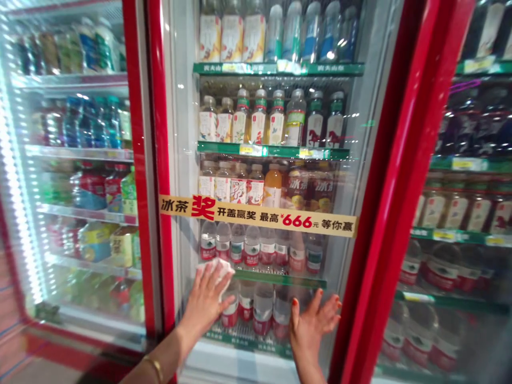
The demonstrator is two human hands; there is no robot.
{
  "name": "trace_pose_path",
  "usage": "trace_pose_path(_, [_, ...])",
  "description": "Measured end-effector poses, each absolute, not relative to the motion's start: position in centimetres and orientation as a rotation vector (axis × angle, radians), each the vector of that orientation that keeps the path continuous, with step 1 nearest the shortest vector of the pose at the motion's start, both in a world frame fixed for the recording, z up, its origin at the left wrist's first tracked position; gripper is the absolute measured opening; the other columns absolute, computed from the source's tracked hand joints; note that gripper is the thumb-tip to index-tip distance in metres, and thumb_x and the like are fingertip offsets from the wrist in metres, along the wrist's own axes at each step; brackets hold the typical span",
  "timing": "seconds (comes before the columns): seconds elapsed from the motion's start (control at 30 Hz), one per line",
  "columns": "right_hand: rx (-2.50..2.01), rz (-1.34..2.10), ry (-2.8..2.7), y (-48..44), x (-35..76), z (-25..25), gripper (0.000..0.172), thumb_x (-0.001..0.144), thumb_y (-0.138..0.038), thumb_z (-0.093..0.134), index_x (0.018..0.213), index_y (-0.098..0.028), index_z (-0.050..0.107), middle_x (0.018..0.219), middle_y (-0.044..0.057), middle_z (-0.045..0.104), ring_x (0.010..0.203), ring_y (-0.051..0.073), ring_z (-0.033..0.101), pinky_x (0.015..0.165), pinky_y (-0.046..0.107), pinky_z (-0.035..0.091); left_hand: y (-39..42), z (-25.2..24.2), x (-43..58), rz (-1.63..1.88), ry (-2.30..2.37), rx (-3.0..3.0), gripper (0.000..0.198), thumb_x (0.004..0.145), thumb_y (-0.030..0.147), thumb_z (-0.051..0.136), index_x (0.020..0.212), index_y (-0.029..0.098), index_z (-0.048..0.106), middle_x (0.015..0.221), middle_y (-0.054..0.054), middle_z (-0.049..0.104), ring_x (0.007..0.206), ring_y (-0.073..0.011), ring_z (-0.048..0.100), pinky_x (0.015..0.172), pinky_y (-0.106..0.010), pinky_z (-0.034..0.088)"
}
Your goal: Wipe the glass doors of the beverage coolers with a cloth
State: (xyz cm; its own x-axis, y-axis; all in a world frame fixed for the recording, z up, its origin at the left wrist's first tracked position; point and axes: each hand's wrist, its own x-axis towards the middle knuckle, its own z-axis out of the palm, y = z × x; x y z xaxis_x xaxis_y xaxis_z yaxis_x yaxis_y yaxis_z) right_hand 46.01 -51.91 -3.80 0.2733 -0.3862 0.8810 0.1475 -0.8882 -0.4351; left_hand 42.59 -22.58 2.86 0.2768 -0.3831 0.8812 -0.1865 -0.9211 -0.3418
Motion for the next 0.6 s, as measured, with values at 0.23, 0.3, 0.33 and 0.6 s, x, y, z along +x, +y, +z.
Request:
trace_pose_path(0.23, [-2.092, -1.709, 0.242, -51.5, 46.2, -3.6, 0.082, 0.110, -0.063, 0.024, 0.175, -0.016, 0.008, 0.180, 0.031, 0.008, 0.168, 0.050, 0.010, 0.119, 0.087, 0.030, -23.9, 6.9, 44.1, -1.945, 0.111, -2.552, 0.088, 0.106, 0.049, 0.051, 0.175, 0.017, 0.007, 0.184, -0.022, 0.000, 0.172, -0.0414, -0.005, 0.135, -0.073, 0.017])
trace_pose_path(0.3, [-2.087, -1.716, 0.249, -51.5, 46.3, -3.5, 0.083, 0.110, -0.065, 0.023, 0.175, -0.016, 0.008, 0.180, 0.031, 0.009, 0.168, 0.050, 0.011, 0.118, 0.088, 0.030, -24.3, 6.5, 44.4, -1.959, 0.132, -2.547, 0.087, 0.106, 0.050, 0.051, 0.176, 0.018, 0.008, 0.185, -0.021, 0.002, 0.172, -0.0411, -0.004, 0.135, -0.073, 0.018])
trace_pose_path(0.33, [-2.085, -1.715, 0.250, -51.6, 46.4, -3.5, 0.084, 0.110, -0.066, 0.022, 0.175, -0.016, 0.008, 0.180, 0.031, 0.009, 0.168, 0.050, 0.011, 0.118, 0.089, 0.029, -24.4, 6.4, 44.4, -1.961, 0.137, -2.549, 0.087, 0.106, 0.050, 0.051, 0.176, 0.018, 0.008, 0.185, -0.021, 0.003, 0.172, -0.0409, -0.003, 0.135, -0.073, 0.018])
trace_pose_path(0.6, [-2.099, -1.519, 0.080, -52.8, 42.3, -6.0, 0.078, 0.109, -0.067, 0.029, 0.174, -0.024, 0.026, 0.181, 0.025, 0.017, 0.164, 0.051, 0.027, 0.118, 0.085, 0.035, -24.0, 6.4, 44.0, -1.931, 0.110, -2.543, 0.090, 0.105, 0.048, 0.056, 0.176, 0.018, 0.008, 0.185, -0.021, 0.002, 0.172, -0.0410, -0.003, 0.135, -0.071, 0.019])
